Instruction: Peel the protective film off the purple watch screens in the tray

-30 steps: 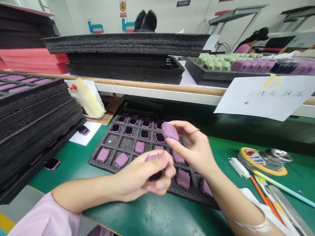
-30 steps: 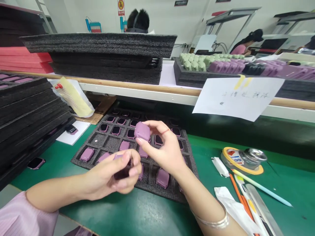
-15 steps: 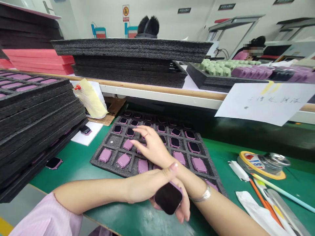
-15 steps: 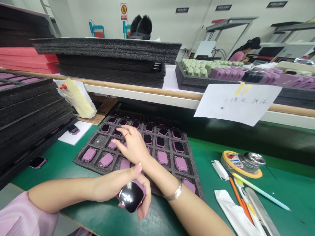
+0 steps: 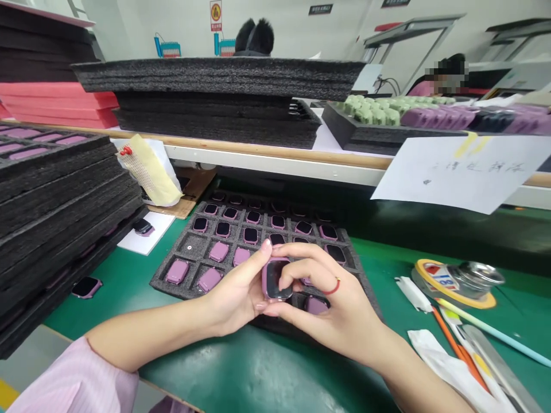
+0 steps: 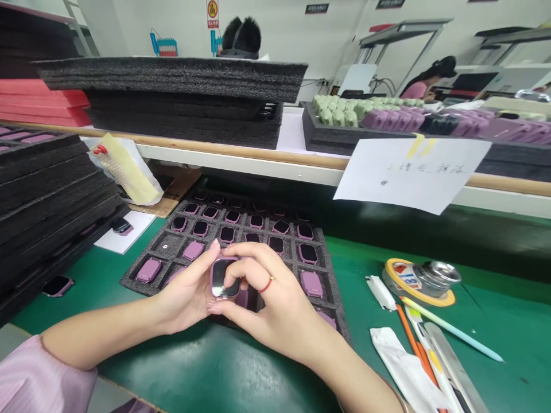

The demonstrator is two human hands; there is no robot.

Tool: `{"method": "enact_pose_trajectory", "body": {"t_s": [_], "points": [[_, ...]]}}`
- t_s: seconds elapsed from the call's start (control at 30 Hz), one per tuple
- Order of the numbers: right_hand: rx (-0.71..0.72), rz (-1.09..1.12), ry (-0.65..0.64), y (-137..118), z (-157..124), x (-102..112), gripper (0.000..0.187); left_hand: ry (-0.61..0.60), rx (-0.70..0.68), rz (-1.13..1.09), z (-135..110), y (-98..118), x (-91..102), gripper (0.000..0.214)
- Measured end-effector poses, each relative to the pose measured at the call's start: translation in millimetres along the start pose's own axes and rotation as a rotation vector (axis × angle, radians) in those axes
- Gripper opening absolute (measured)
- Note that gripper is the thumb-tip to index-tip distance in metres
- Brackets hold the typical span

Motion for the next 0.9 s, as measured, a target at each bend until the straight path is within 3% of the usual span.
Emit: {"method": "enact_pose_trajectory", "body": {"t_s": [0.3,0.37,0.53,0.6,0.73,0.9], "points": [[0.137,-0.098,0.128,-12,5,8,0.012,-0.093,0.001,0.016,-1,0,-3.0,0.051],[0.078,-0.016,0.231,-12,5,12,0.012,-0.092,0.003,0.002,-2,0,-3.7,0.051],[-0.16,0.346,0.645,-6,-5,28,0.016,-0.114,0.064,0.005,-4,0,-4.7,0.057],[-0.196,0.398,0.718,-4,-8,33,0.014,-0.142,0.064,-0.003,-6,1,-5.5,0.056],[-0.232,0.377,0.691,-4,-6,36,0.006,-0.169,0.046,-0.008,-8,2,-6.9,0.054],[-0.163,0.38,0.545,-8,-6,29,0.025,-0.152,0.038,0.006,-9,2,-5.9,0.054]]}}
Point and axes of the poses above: each hand's wrist, its own z-axis towards the middle knuckle, its own x-axis out of the back of the hand, y = z × x, the point moved 3 cm from there along z, towards the middle knuckle, and after that the axes turned 6 degrees about x, right-handed, at the moved point
